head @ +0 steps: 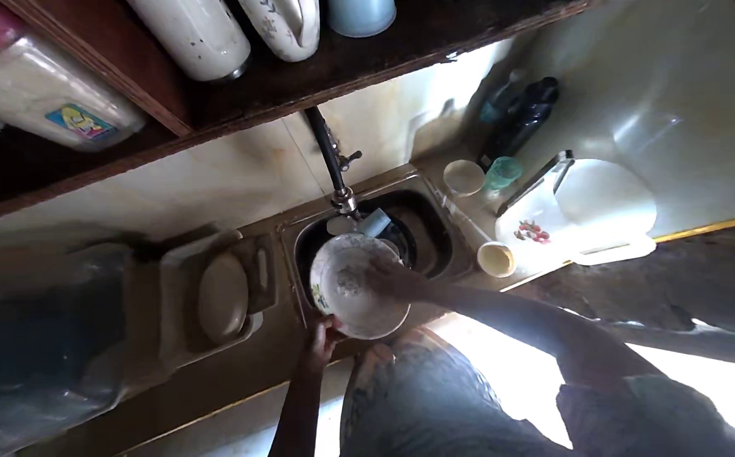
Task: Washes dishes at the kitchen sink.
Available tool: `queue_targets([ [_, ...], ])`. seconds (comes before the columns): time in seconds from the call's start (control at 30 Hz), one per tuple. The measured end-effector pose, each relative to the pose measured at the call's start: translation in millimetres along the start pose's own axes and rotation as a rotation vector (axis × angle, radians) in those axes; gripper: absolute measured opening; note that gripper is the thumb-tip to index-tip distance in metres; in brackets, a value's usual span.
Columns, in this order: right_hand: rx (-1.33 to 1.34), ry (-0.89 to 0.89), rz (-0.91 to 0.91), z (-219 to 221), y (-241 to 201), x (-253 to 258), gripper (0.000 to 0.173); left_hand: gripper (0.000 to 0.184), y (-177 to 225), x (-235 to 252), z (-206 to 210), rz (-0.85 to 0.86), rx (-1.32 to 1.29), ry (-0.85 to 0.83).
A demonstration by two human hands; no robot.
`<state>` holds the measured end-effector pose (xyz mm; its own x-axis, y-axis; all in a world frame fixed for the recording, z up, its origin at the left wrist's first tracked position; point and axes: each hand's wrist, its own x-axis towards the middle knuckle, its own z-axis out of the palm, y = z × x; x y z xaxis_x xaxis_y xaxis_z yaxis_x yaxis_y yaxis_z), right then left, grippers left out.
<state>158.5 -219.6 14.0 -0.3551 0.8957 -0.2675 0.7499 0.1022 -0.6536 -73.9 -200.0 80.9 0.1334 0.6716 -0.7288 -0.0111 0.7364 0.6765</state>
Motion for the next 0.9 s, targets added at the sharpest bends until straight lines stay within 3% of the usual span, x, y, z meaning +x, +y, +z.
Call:
queue_targets([
  [0.07,0.004,0.056,0.071,11,-15,20,0.055,0.013,1,-4,12,-0.032,0.011,-0.019],
  [0.13,0.102,0.229,-0.150,24,-50,28,0.057,0.014,1,-6,21,-0.034,0.005,-0.042],
  [0.2,0.263,0.253,-0.305,12,-71,30,0.061,0.016,-1,-5,22,-0.007,0.003,-0.041],
  [0.3,0.058,0.212,-0.089,-13,-38,51,0.054,0.018,2,-13,15,0.012,0.034,-0.024],
  [0.37,-0.119,0.320,0.046,-11,-10,67,0.061,0.015,7,-17,12,0.013,0.034,-0.010],
  [0.43,-0.079,0.400,0.020,10,-27,72,0.064,0.015,7,-16,13,-0.002,0.027,-0.001],
  [0.53,0.194,0.215,-0.292,22,-86,36,0.058,0.016,8,-8,6,0.034,-0.020,0.008],
  [0.6,0.219,0.068,-0.385,10,-80,18,0.053,0.016,12,-10,-9,0.059,-0.037,0.051],
  [0.67,0.009,-0.024,-0.275,-11,-44,10,0.056,0.015,7,-16,-17,0.053,-0.028,0.086],
  [0.77,-0.121,0.104,0.015,-33,3,37,0.050,0.015,5,-22,-16,0.018,0.062,0.060],
  [0.83,-0.104,0.109,0.091,-46,-2,47,0.055,0.015,6,-26,-6,-0.056,0.121,0.019],
  [0.9,-0.112,0.076,0.055,-52,-5,59,0.051,0.019,9,-24,2,-0.096,0.148,-0.022],
])
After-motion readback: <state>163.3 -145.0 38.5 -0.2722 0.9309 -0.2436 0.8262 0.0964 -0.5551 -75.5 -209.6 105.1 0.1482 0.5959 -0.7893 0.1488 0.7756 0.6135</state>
